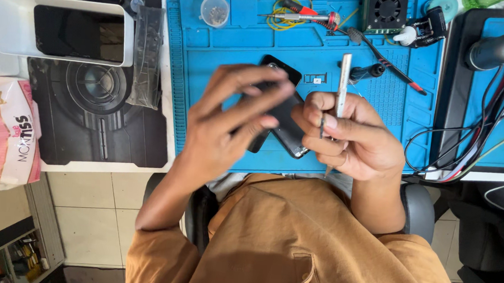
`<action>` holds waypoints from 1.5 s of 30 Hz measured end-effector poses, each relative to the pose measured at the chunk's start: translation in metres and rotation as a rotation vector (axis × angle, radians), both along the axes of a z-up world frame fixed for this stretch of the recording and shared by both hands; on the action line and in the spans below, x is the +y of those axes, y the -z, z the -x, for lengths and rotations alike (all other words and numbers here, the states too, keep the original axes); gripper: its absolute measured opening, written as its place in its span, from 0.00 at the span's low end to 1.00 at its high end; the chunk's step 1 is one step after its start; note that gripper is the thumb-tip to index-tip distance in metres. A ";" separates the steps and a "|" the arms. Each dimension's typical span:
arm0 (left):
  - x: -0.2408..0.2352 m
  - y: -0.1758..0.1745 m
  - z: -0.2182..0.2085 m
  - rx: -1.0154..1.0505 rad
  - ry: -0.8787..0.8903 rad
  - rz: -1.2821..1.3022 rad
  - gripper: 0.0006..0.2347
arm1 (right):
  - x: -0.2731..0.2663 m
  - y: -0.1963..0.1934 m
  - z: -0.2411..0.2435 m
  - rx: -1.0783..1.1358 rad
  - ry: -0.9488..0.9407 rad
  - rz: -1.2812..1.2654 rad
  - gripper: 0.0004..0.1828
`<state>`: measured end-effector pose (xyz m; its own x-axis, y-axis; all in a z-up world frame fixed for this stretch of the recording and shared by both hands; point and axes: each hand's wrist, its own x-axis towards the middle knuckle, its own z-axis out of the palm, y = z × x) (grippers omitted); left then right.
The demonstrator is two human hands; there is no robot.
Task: The person holds a black smartphone and uses a metal prying tool to separate the screen from the frame. They then use a screwdriver to remove screws from the back of the device and a UV flashlight to cure adhesive on a small component.
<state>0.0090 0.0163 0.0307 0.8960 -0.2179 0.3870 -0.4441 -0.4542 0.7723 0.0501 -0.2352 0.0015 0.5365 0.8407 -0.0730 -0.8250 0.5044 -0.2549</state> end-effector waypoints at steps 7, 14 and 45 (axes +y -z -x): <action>-0.016 -0.010 -0.014 -0.152 0.148 0.206 0.15 | 0.007 0.006 0.010 0.002 0.027 0.166 0.13; -0.012 -0.003 -0.015 -0.297 0.117 0.222 0.12 | 0.015 0.003 0.019 0.085 0.055 0.150 0.12; -0.037 0.055 -0.004 0.140 -0.205 -0.433 0.08 | 0.008 0.003 0.013 -0.880 0.413 1.371 0.06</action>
<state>0.0134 -0.0202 -0.0247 0.9741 -0.1457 0.1730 -0.2175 -0.8135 0.5394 0.0367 -0.2272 -0.0019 0.9629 0.2172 -0.1599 -0.0804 -0.3349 -0.9388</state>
